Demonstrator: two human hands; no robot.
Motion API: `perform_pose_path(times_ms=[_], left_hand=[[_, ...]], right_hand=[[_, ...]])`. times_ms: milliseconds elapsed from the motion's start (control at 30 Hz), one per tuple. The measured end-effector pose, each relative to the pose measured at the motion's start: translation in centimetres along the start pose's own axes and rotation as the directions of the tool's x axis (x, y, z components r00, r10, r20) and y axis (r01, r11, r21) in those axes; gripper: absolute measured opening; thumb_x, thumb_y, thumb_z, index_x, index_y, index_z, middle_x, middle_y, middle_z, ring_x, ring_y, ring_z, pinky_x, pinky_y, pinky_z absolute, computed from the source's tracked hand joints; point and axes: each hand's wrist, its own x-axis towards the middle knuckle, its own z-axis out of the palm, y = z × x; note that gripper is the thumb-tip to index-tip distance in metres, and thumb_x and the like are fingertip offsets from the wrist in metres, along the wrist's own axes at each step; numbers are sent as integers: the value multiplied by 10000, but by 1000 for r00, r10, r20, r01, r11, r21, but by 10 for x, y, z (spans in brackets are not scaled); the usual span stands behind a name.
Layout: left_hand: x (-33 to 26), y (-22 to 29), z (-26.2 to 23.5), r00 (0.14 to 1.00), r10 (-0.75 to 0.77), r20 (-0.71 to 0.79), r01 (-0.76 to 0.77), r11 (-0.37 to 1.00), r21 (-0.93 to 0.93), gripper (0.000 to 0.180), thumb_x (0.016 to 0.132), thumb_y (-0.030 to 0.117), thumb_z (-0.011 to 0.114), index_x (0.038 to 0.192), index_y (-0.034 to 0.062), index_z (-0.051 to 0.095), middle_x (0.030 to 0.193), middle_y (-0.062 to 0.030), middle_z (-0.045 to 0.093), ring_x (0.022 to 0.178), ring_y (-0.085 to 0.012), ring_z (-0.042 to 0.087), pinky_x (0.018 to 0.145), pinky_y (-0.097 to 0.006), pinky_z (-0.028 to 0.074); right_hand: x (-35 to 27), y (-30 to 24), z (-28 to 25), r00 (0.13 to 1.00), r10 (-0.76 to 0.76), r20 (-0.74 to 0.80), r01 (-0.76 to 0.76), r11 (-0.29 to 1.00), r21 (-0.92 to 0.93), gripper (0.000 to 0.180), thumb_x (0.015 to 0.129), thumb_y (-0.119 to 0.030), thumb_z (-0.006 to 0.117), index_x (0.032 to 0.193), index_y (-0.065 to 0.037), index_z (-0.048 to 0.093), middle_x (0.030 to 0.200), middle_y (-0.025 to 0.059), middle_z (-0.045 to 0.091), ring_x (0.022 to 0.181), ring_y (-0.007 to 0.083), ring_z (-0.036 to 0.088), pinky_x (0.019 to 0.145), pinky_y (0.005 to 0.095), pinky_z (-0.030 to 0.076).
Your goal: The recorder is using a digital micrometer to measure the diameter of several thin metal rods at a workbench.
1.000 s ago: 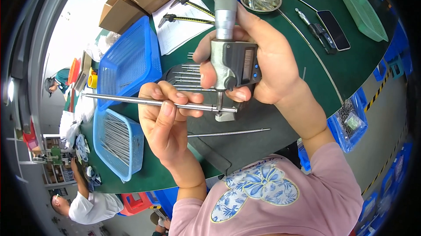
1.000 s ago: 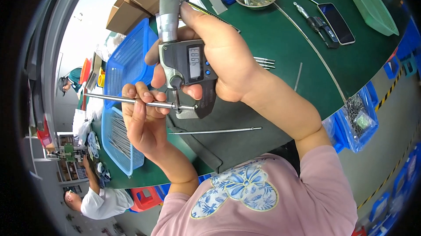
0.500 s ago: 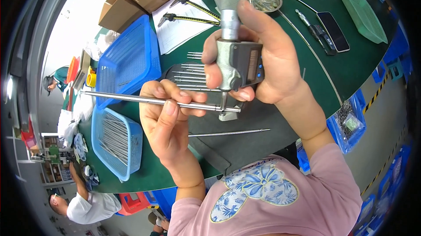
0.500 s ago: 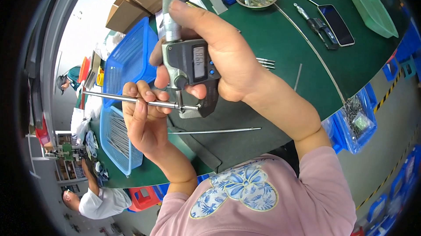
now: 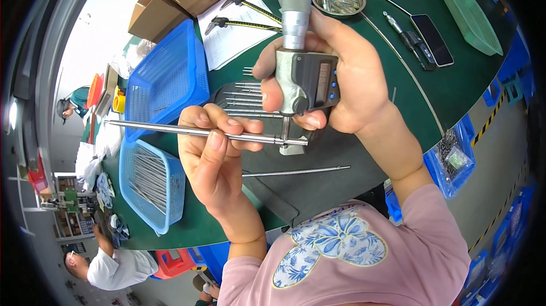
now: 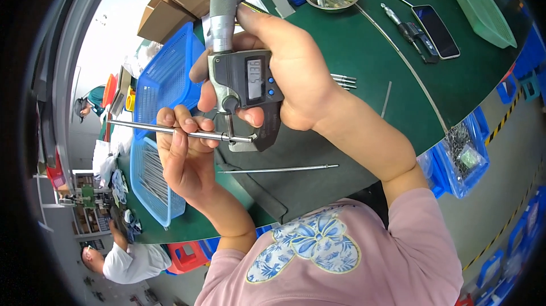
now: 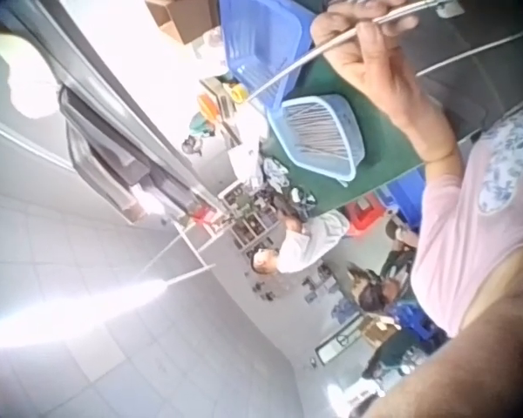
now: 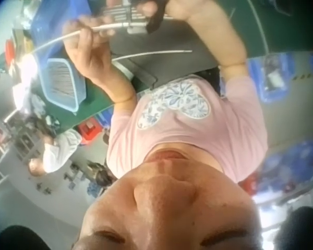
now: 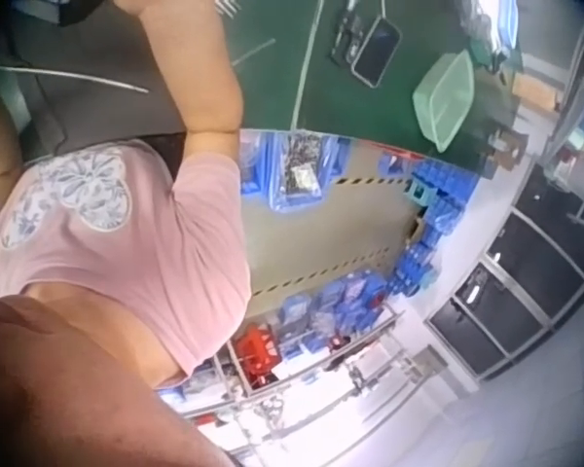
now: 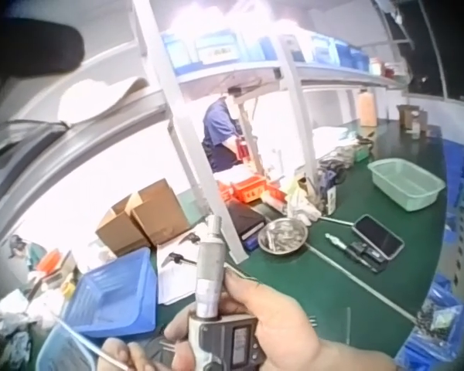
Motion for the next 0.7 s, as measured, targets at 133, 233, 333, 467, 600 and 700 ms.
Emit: perform_pose_path(times_ms=[133,233,333,467,600,700], left_hand=[[0,1,-1,1000,-1,1,1,1000,14,168,792,13,446,924,3,343,796,-159,484,786,-332,572,595,-349,540],[0,2,-1,1000,-8,2,8,1000,0,168,792,12,445,924,3,341,795,-159,485,784,-333,572,596,-350,540],[0,1,-1,1000,-10,13,10,1000,9,172,791,12,446,926,3,339,798,-158,481,785,-333,572,598,-350,539],[-1,-2,1,1000,-13,10,13,1000,-12,174,791,12,447,928,2,341,804,-156,476,786,-332,570,603,-351,538],[0,-1,1,1000,-8,12,8,1000,-18,172,790,9,447,930,2,347,803,-153,476,786,-329,569,604,-350,538],[0,1,0,1000,-1,16,2,1000,-16,169,789,3,448,928,5,351,799,-152,478,792,-329,570,607,-351,538]], right_hand=[[0,1,1,998,-7,-56,5,999,-42,631,829,-495,261,817,71,539,610,176,564,322,161,452,266,217,355],[0,1,3,1000,-9,-11,8,998,-69,639,812,-522,291,799,66,543,602,180,561,316,159,446,264,211,350],[1,1,2,1000,-20,-21,18,996,-88,645,802,-538,305,785,61,544,593,180,559,310,155,440,262,205,345],[0,1,-6,996,-32,85,32,999,-5,477,810,-447,406,791,15,524,645,168,572,407,154,527,283,205,383],[0,0,-5,994,-19,110,17,1000,20,400,823,-415,400,834,-24,482,690,155,570,481,176,565,297,213,398],[0,0,-2,998,-16,59,13,998,63,413,836,-413,357,854,-20,480,690,160,569,482,185,565,322,226,419]])
